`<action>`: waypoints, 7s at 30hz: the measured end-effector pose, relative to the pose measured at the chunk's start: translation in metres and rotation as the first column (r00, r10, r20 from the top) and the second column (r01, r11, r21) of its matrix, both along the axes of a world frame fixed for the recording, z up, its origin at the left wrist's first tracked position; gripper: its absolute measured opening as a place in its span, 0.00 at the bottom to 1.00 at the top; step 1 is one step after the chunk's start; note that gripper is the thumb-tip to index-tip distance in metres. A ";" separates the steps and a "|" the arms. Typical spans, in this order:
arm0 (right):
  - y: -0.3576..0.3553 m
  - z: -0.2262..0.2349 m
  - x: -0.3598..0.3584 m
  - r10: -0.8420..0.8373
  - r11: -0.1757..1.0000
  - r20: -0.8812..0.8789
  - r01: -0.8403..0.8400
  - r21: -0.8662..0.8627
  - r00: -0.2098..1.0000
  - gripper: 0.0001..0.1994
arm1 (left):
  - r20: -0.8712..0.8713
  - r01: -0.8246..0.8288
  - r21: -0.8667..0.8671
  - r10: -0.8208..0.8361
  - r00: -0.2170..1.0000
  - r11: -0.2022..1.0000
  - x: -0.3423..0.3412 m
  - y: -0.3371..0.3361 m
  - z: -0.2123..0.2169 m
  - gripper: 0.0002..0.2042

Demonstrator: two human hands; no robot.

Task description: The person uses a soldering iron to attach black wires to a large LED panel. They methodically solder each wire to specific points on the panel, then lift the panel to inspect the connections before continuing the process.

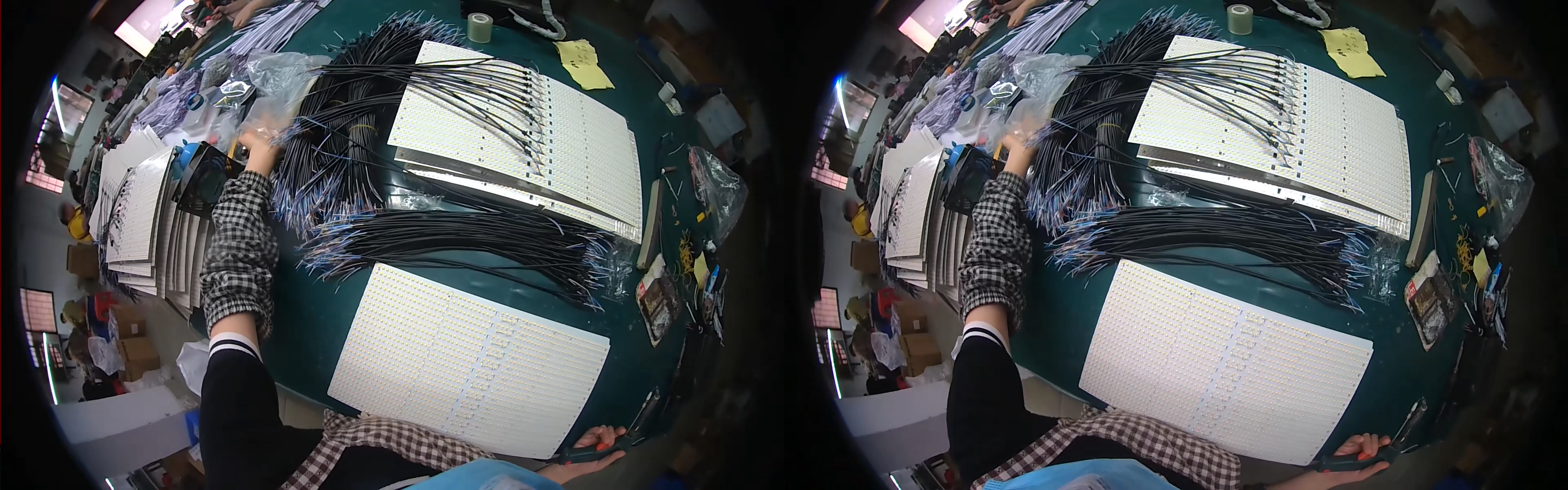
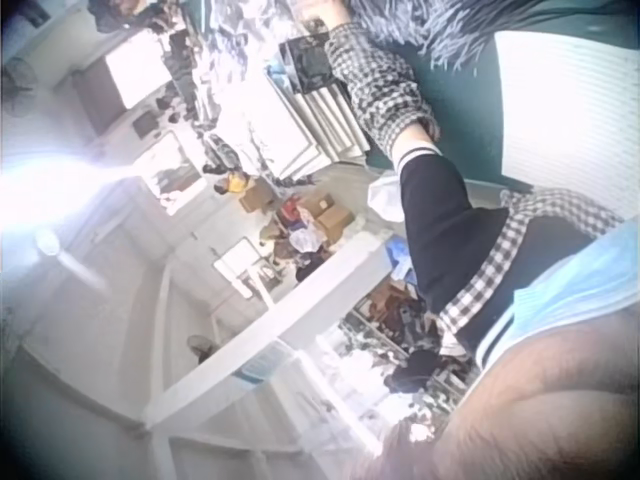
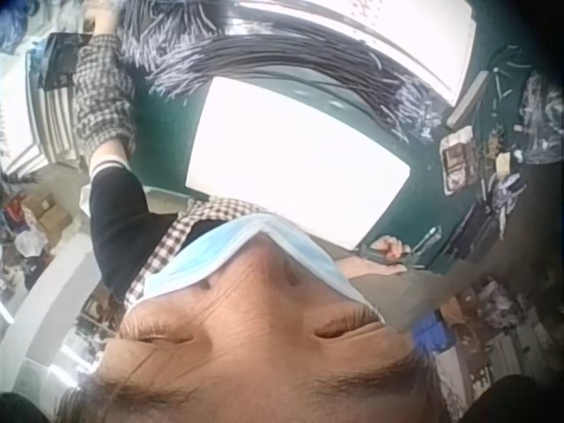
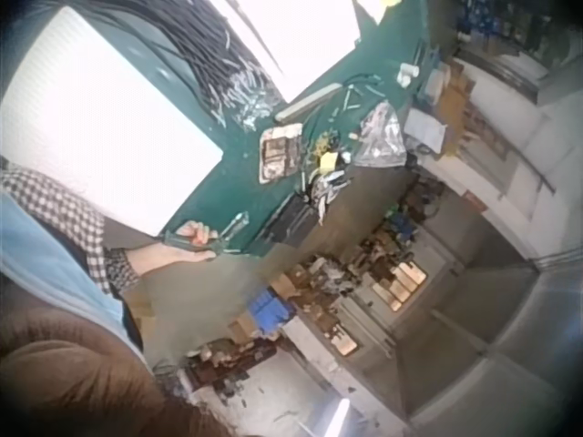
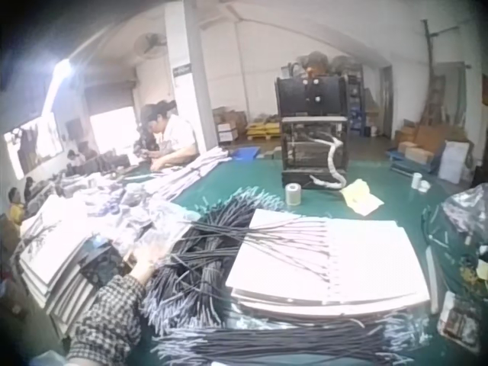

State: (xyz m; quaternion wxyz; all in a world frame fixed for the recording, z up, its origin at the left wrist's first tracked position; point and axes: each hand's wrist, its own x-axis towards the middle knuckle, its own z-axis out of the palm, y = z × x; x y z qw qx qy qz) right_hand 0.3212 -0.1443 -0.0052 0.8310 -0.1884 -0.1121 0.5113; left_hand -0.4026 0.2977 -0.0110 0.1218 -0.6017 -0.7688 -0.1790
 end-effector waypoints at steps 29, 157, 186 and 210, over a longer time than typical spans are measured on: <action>-0.005 -0.001 0.003 -0.081 0.991 0.061 0.086 -0.100 0.995 0.21 | 0.133 0.031 0.197 -0.058 0.989 0.980 -0.015 0.029 -0.015 0.26; 0.048 0.010 -0.036 0.150 0.979 0.215 -0.114 -0.169 0.965 0.23 | 0.395 0.342 -0.328 -0.201 0.896 0.880 0.299 -0.340 0.077 0.31; 0.021 -0.006 -0.016 -0.026 0.974 0.000 0.026 -0.223 1.000 0.25 | 0.537 0.845 -0.096 -0.687 0.489 0.526 0.447 -0.094 0.023 0.13; 0.020 -0.011 -0.018 -0.061 0.975 -0.037 0.051 -0.217 0.997 0.25 | 0.493 0.892 0.118 -0.806 0.329 0.436 0.435 -0.103 0.049 0.11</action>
